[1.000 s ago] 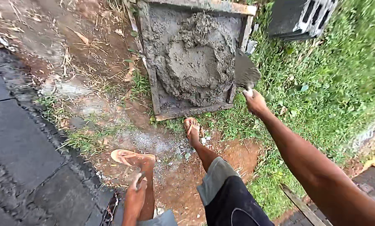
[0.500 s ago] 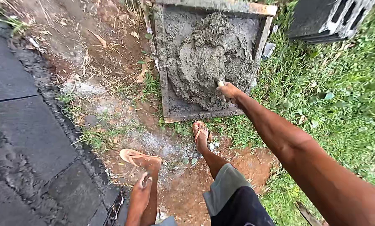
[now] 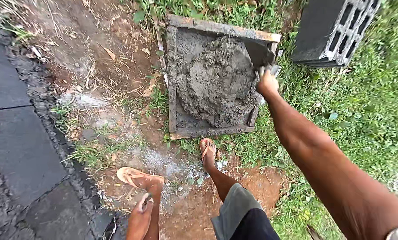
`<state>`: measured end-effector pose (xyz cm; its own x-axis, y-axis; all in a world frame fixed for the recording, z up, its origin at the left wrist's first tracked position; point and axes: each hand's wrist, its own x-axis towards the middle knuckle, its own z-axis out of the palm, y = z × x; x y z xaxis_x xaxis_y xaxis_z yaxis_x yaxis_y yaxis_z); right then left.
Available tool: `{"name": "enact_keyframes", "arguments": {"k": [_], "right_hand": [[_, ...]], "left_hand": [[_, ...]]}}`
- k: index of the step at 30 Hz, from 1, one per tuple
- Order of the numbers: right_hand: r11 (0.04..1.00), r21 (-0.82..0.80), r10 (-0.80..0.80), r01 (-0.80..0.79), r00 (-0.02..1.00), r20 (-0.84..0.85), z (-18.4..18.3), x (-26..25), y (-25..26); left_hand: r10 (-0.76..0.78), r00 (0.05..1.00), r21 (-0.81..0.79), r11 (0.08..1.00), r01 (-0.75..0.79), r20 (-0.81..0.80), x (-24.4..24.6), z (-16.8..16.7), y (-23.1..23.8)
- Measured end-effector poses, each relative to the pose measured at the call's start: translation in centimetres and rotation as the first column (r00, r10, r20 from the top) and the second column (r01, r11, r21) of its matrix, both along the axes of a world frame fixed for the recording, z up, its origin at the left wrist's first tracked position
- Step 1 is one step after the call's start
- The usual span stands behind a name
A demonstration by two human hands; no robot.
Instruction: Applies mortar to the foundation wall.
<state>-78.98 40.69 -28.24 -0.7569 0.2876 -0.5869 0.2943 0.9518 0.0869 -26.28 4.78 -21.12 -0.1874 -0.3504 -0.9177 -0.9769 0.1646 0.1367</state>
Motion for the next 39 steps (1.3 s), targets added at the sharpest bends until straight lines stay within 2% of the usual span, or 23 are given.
{"name": "enact_keyframes", "arguments": {"k": [2,4,7,9,12,14,16,18,20,21,22,24,26,28,32,35,37,39], "right_hand": [[0.998,-0.028,0.051,-0.050,0.998,0.027,-2.2,1.4,-3.9],[0.986,-0.053,0.162,-0.158,0.984,0.073,-2.8,4.2,-5.1],[0.929,-0.061,0.369,-0.364,0.919,0.137,0.7,7.6,-2.7],[0.920,-0.084,0.392,-0.383,0.908,0.149,3.8,10.5,0.3],[0.966,-0.147,0.240,-0.212,0.948,0.207,7.8,13.6,3.7],[0.987,-0.149,0.101,-0.060,0.955,0.280,8.1,13.2,3.3],[0.988,-0.155,0.068,-0.013,0.932,0.355,5.1,12.1,0.2],[0.971,-0.237,0.094,0.011,0.901,0.423,-0.5,11.4,-5.0],[0.914,-0.371,0.035,0.167,0.876,0.481,-4.9,11.2,-10.0],[0.860,-0.432,-0.014,0.270,0.861,0.509,-5.9,11.5,-11.5],[0.782,-0.499,-0.062,0.374,0.843,0.535,-6.1,12.1,-12.1],[0.613,-0.596,-0.108,0.519,0.802,0.587,-5.4,13.6,-11.2],[0.541,-0.636,-0.099,0.550,0.793,0.601,-3.0,14.8,-9.7],[0.537,-0.674,-0.066,0.508,0.821,0.567,0.1,15.8,-7.8],[0.656,-0.676,0.044,0.334,0.878,0.477,11.2,15.4,-5.9],[0.723,-0.666,0.185,0.186,0.876,0.446,19.4,14.9,-6.9],[0.752,-0.653,0.281,0.084,0.857,0.433,23.6,14.7,-8.1],[0.761,-0.648,0.368,0.008,0.819,0.441,26.1,14.3,-9.9]], "left_hand": [[-0.134,0.991,-0.002,0.991,0.134,0.032,-1.0,-0.1,-0.2],[-0.176,0.983,0.017,0.984,0.175,0.045,-2.3,0.1,0.2],[-0.002,1.000,0.052,0.999,0.004,-0.027,-2.9,0.3,1.1],[0.111,0.992,0.078,0.991,-0.107,-0.053,-2.8,0.6,1.5],[0.115,0.993,0.087,0.990,-0.111,-0.038,-2.2,0.5,1.2],[0.003,1.000,0.078,0.997,-0.003,-0.001,-2.1,0.0,0.7],[-0.139,0.990,0.062,0.989,0.137,0.030,-2.5,-0.1,-0.1],[-0.172,0.985,0.030,0.985,0.172,-0.019,-3.0,0.3,-0.3],[-0.038,0.995,0.003,0.999,0.039,-0.093,-3.0,0.9,-0.3],[0.049,0.990,-0.001,0.999,-0.049,-0.133,-2.6,1.1,-0.2],[0.111,0.981,-0.002,0.994,-0.113,-0.159,-2.0,1.4,-0.3],[0.091,0.984,-0.037,0.995,-0.098,-0.150,-0.6,2.6,-0.5],[0.014,0.988,-0.116,0.993,-0.032,-0.154,0.4,5.0,-0.9],[0.019,0.978,-0.205,0.977,-0.063,-0.210,1.0,8.0,-1.7],[0.104,0.959,-0.305,0.934,-0.185,-0.262,0.5,17.0,-2.7],[0.219,0.933,-0.318,0.897,-0.308,-0.285,0.8,23.8,-3.3],[0.297,0.892,-0.311,0.860,-0.405,-0.341,1.9,26.4,-4.0],[0.363,0.856,-0.316,0.817,-0.483,-0.369,3.6,27.1,-4.3]]}}
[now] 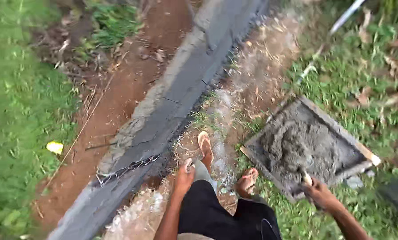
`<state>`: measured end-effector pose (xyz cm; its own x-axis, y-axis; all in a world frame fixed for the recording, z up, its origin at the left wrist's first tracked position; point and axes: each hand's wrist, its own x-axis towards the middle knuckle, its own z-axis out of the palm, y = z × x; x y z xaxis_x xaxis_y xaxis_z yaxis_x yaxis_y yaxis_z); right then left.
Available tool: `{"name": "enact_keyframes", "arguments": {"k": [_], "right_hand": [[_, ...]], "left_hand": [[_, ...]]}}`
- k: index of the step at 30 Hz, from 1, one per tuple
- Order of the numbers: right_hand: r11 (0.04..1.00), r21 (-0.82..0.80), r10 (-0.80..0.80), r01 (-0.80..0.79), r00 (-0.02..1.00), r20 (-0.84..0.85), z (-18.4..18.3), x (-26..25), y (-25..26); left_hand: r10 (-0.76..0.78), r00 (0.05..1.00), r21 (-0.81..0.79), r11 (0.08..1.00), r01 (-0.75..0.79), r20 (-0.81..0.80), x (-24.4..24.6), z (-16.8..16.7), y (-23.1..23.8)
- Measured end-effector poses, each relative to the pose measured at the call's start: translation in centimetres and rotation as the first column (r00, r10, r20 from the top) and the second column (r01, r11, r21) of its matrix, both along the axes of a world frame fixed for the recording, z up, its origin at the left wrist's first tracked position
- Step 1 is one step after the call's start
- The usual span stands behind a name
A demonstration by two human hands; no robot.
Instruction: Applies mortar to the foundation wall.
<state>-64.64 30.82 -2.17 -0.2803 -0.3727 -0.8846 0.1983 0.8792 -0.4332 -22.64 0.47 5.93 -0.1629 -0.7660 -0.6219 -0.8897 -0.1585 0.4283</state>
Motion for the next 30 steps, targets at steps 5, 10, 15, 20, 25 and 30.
{"name": "enact_keyframes", "arguments": {"k": [5,10,15,20,25,30], "right_hand": [[0.951,0.004,0.308,-0.310,0.944,0.117,2.3,0.4,-11.0],[0.771,-0.059,0.634,-0.634,0.758,0.151,3.3,2.9,-31.4],[0.408,-0.043,0.906,-0.912,0.410,-0.107,6.1,5.2,-54.9],[0.004,0.113,0.833,-0.994,-0.059,-0.551,7.4,6.8,-72.3],[-0.111,0.397,0.691,-0.911,-0.358,-0.627,5.4,10.8,-79.9],[-0.057,0.390,0.644,-0.919,-0.333,-0.689,1.9,10.9,-78.4]], "left_hand": [[0.137,0.988,0.115,0.983,-0.144,0.067,5.1,-2.7,-0.1],[0.269,0.961,0.281,0.919,-0.277,0.065,9.6,-6.4,-0.8],[0.584,0.808,0.347,0.743,-0.572,0.081,15.1,-7.7,-1.0],[0.817,0.559,0.373,0.479,-0.795,0.142,18.3,-7.6,-1.3],[0.868,0.464,0.392,0.370,-0.842,0.177,18.8,-7.7,-2.6],[0.868,0.476,0.423,0.380,-0.823,0.145,17.9,-8.2,-4.9]]}}
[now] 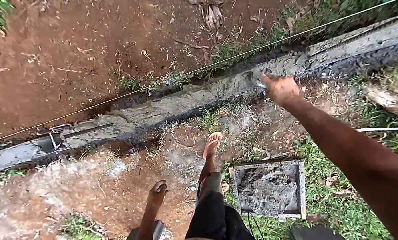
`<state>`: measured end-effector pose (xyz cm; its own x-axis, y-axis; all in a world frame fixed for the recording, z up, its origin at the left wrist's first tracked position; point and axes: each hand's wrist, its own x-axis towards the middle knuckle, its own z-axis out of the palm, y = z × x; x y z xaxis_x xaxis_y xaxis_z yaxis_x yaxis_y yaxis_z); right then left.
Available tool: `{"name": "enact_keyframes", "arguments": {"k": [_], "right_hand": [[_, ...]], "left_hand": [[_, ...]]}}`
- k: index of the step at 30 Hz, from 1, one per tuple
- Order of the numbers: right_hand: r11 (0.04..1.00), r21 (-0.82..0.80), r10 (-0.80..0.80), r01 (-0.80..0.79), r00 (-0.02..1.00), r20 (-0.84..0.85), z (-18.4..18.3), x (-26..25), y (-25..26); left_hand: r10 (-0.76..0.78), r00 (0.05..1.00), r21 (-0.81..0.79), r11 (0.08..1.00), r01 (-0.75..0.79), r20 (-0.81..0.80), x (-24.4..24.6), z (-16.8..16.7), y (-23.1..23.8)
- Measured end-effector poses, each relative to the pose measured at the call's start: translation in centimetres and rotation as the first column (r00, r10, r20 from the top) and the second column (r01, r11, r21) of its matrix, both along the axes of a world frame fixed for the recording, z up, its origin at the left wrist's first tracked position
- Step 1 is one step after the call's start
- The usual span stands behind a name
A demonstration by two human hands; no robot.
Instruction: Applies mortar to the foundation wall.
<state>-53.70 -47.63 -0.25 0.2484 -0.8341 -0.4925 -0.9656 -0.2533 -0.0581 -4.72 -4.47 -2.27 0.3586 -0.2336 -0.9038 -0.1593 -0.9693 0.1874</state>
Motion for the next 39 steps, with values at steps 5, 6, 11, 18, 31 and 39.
{"name": "enact_keyframes", "arguments": {"k": [5,6,11,18,31,39], "right_hand": [[0.987,-0.130,-0.090,0.099,0.993,0.076,0.5,-0.2,2.8],[0.978,-0.155,-0.120,0.138,0.985,0.121,1.0,0.2,3.2],[0.979,-0.034,-0.195,0.200,0.974,0.117,2.1,1.6,4.5],[0.614,0.369,-0.760,0.698,0.397,0.514,4.3,3.2,27.2],[-0.687,0.252,-0.725,0.682,-0.665,-0.178,-18.6,-19.0,95.0],[-0.728,0.385,-0.659,0.568,-0.735,-0.161,-29.5,-12.2,88.2]], "left_hand": [[-0.034,0.999,-0.002,0.999,0.034,-0.029,-1.8,-0.5,-2.9],[-0.048,0.998,-0.014,0.999,0.047,-0.029,-2.0,-0.6,-3.3],[-0.222,0.975,-0.065,0.973,0.221,-0.018,-3.6,-0.5,-5.2],[-0.498,0.850,-0.184,0.832,0.524,0.170,-6.4,1.4,-4.0],[-0.862,-0.116,-0.158,-0.221,0.963,0.494,-27.1,-5.2,0.9],[-0.803,-0.289,0.077,-0.293,0.953,0.521,-26.5,-5.0,6.0]]}}
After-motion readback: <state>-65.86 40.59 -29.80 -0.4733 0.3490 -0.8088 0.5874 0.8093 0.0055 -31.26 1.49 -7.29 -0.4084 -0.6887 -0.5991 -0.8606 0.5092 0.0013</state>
